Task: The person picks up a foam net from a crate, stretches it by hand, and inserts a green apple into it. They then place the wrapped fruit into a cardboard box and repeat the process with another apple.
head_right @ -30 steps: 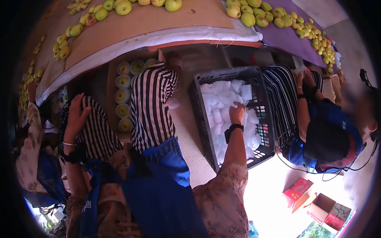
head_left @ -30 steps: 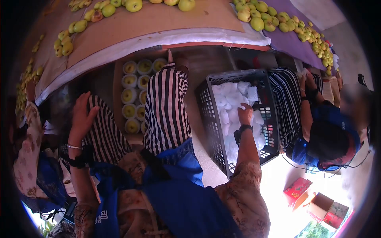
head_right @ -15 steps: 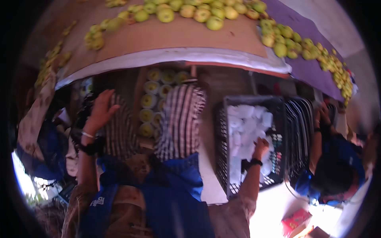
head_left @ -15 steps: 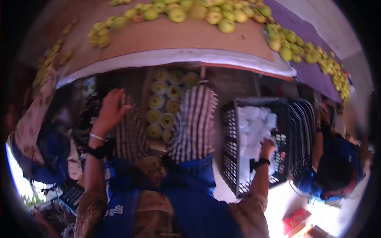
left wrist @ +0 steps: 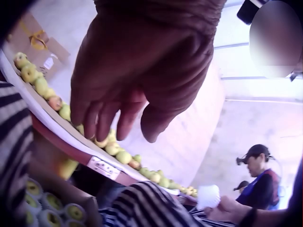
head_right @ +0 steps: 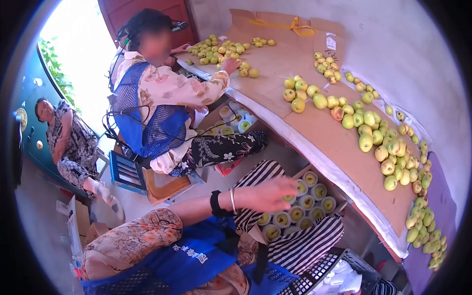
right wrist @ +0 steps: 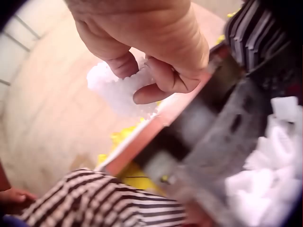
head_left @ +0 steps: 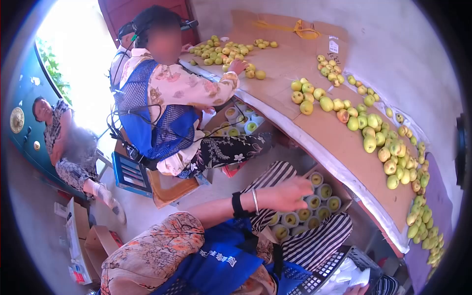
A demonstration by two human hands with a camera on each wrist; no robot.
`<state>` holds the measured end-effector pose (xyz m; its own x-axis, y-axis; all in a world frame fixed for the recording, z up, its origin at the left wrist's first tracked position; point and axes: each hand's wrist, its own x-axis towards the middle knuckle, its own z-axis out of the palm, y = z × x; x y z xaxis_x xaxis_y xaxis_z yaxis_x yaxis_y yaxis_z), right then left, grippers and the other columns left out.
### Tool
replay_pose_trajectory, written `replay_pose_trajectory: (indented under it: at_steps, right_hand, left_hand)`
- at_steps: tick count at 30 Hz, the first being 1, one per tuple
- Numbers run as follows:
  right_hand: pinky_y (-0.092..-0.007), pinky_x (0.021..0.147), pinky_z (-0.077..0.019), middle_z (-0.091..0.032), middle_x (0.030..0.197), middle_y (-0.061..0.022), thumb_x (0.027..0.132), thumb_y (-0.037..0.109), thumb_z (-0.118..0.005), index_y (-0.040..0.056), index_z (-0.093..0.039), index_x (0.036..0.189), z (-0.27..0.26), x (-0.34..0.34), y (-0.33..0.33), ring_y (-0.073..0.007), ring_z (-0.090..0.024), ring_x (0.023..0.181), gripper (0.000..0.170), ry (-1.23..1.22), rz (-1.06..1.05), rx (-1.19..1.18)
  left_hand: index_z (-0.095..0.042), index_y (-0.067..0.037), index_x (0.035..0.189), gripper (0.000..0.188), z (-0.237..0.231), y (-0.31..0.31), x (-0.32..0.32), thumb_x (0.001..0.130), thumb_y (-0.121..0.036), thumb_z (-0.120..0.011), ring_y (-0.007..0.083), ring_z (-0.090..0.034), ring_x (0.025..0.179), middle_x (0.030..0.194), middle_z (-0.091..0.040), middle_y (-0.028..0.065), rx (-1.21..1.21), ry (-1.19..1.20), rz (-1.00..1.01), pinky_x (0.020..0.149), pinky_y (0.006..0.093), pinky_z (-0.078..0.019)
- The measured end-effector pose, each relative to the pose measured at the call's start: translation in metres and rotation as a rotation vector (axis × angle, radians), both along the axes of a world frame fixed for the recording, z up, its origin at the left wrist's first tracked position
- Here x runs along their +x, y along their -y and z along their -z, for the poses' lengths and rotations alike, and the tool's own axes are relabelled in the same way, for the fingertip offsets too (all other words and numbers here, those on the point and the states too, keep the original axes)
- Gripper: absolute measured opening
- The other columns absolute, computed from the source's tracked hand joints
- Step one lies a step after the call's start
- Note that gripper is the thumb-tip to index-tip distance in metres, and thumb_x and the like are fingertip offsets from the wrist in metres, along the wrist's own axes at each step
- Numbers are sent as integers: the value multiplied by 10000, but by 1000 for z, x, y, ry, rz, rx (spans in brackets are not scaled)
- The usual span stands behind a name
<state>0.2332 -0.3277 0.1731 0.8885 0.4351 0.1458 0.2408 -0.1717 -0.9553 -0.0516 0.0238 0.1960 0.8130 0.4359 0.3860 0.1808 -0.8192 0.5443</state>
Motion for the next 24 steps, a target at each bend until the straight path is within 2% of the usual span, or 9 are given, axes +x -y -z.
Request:
replay_pose_trajectory:
  at_steps: [3,4,6,9,11,12,16,19,24]
  right_hand:
    - [-376,831,-513,-641,1170,-159,960,237,-590,-22,-563,1268,-13,-13,-76,-254,-632,996,404,-39,-102,121]
    - [-365,808,-523,-645,1156,-147,964,223,-582,-13,-561,1267,-16,-26,-106,-244,-639,977,384,-43,-167,209]
    - [-343,762,-543,-653,1130,-123,973,196,-566,5,-555,1263,-20,-49,-153,-223,-653,940,348,-90,-327,392]
    - [-300,657,-570,-674,1076,-96,981,161,-556,21,-556,1256,-36,-91,-200,-187,-680,846,309,-354,-599,607]
    - [-260,712,-564,-671,1080,-52,919,81,-649,20,-585,1213,-56,-118,-214,-125,-662,910,308,-560,-655,604]
    - [-247,617,-566,-687,1052,-62,931,63,-612,21,-585,1216,-60,-124,-219,-133,-682,842,290,-567,-743,624]
    - [-230,536,-553,-704,995,-91,963,156,-594,11,-582,1211,-62,-141,-226,-130,-691,733,288,-677,-787,509]
    - [-227,523,-547,-705,978,-87,955,152,-600,9,-594,1200,-65,-152,-233,-135,-689,722,284,-668,-832,437]
    - [-276,739,-556,-685,1033,-68,951,128,-576,-8,-598,1199,-45,-156,-247,-166,-686,885,283,-493,-719,359]
  left_hand:
    - [-589,-22,1233,372,-47,31,11,916,-208,-645,301,-592,1132,1237,-600,177,-488,-79,294,963,386,-474]
    - [-587,-16,1240,350,-66,43,12,932,-177,-630,262,-649,1026,1164,-652,143,-567,-85,224,887,334,-518]
    - [-554,-19,1305,373,-54,49,20,956,-143,-599,201,-646,1056,1146,-673,110,-424,163,147,920,325,-514]
    - [-512,-17,1361,378,-59,57,5,1012,-162,-526,136,-617,1056,1134,-668,97,-823,418,71,941,299,-485]
    - [-512,-15,1361,381,-64,54,-9,1013,-169,-530,135,-608,1062,1148,-653,92,-868,435,59,953,292,-472]
    - [-512,-14,1361,383,-66,54,-16,1013,-173,-532,135,-604,1065,1155,-646,90,-889,445,47,958,288,-466]
    - [-545,-4,1312,378,-62,55,-25,972,-159,-606,144,-594,1047,1127,-601,68,-826,535,-17,933,286,-475]
    - [-602,-16,1215,375,-64,52,-28,872,-125,-708,174,-622,998,1029,-593,72,-539,515,-164,891,303,-497]
    - [-611,-10,1187,405,-60,56,-29,817,-68,-763,123,-575,913,981,-576,45,-452,447,-202,808,253,-498]
